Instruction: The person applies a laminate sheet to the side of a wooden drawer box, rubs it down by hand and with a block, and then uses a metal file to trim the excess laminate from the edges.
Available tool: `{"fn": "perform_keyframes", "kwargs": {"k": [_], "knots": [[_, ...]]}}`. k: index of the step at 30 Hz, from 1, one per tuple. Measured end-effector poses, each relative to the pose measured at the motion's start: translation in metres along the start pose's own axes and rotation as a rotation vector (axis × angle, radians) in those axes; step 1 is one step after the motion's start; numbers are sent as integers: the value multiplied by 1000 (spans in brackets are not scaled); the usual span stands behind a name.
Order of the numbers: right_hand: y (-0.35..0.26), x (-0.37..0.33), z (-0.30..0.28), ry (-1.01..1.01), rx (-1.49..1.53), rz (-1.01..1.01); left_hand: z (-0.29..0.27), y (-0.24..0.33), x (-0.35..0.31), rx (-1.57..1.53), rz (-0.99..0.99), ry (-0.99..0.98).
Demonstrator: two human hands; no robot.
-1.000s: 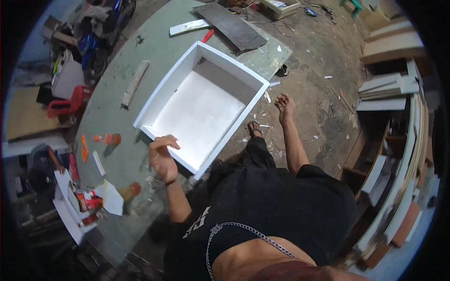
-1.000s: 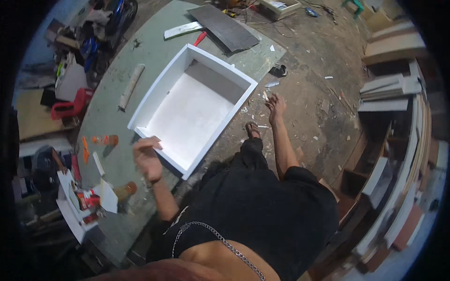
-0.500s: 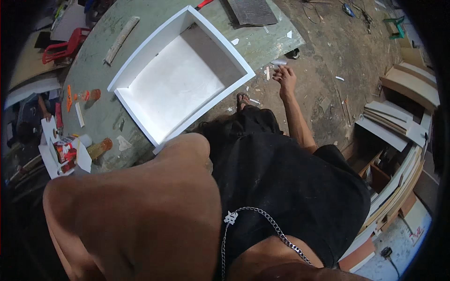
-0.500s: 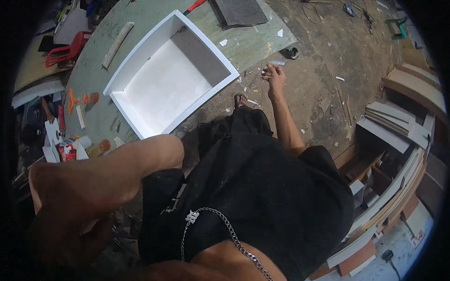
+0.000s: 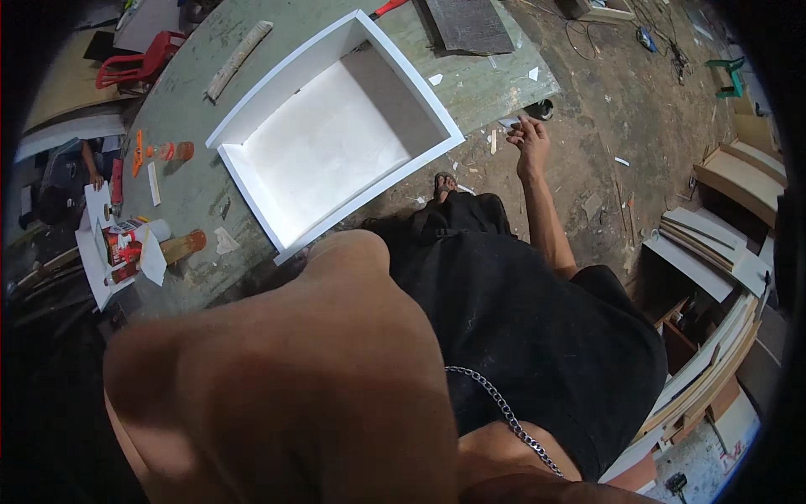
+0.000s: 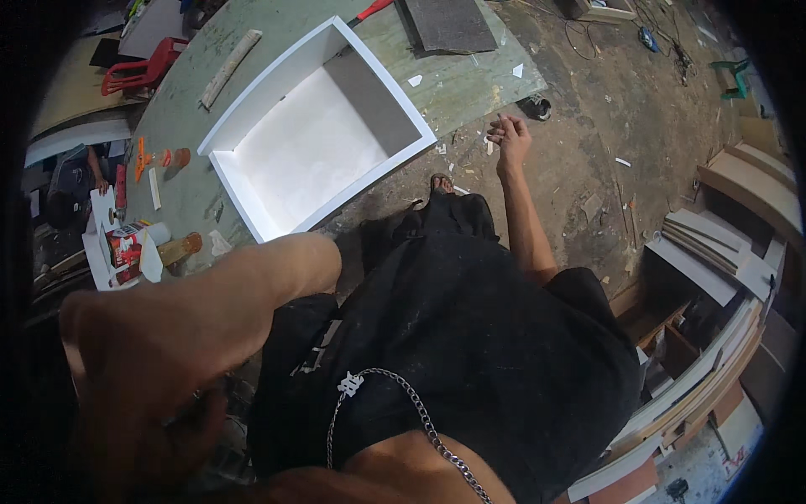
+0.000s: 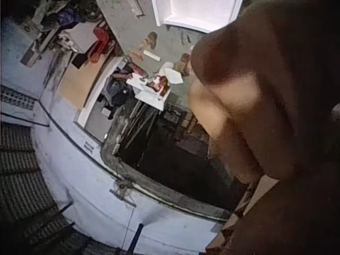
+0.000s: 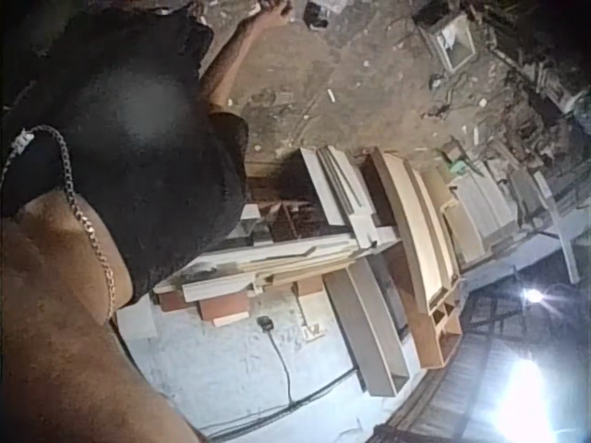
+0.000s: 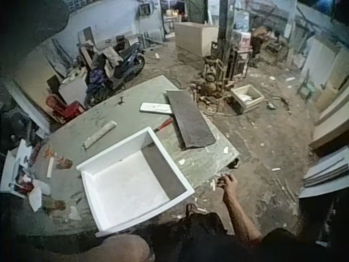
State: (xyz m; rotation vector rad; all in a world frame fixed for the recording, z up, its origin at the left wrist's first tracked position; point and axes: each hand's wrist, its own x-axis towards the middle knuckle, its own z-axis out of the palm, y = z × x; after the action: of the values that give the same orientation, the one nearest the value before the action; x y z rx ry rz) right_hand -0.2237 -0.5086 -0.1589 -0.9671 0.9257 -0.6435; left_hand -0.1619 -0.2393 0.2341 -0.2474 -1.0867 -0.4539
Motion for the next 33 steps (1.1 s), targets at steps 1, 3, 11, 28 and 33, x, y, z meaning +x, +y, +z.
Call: {"fn": "perform_keyframes", "kwargs": {"k": [1, 3, 11, 28, 33], "knots": [[-2, 1, 6, -18, 24, -13, 1, -4, 0, 8, -4, -6], [-5, -1, 17, -52, 41, -26, 4, -9, 2, 17, -13, -18], [-7, 8, 36, -235, 54, 35, 2, -14, 0, -11, -17, -1], [22, 127, 178, -221, 352, 439, -74, 83, -137, 870, -186, 602], [22, 133, 221, -192, 288, 470, -64, 100, -159, 930, -288, 690]]}}
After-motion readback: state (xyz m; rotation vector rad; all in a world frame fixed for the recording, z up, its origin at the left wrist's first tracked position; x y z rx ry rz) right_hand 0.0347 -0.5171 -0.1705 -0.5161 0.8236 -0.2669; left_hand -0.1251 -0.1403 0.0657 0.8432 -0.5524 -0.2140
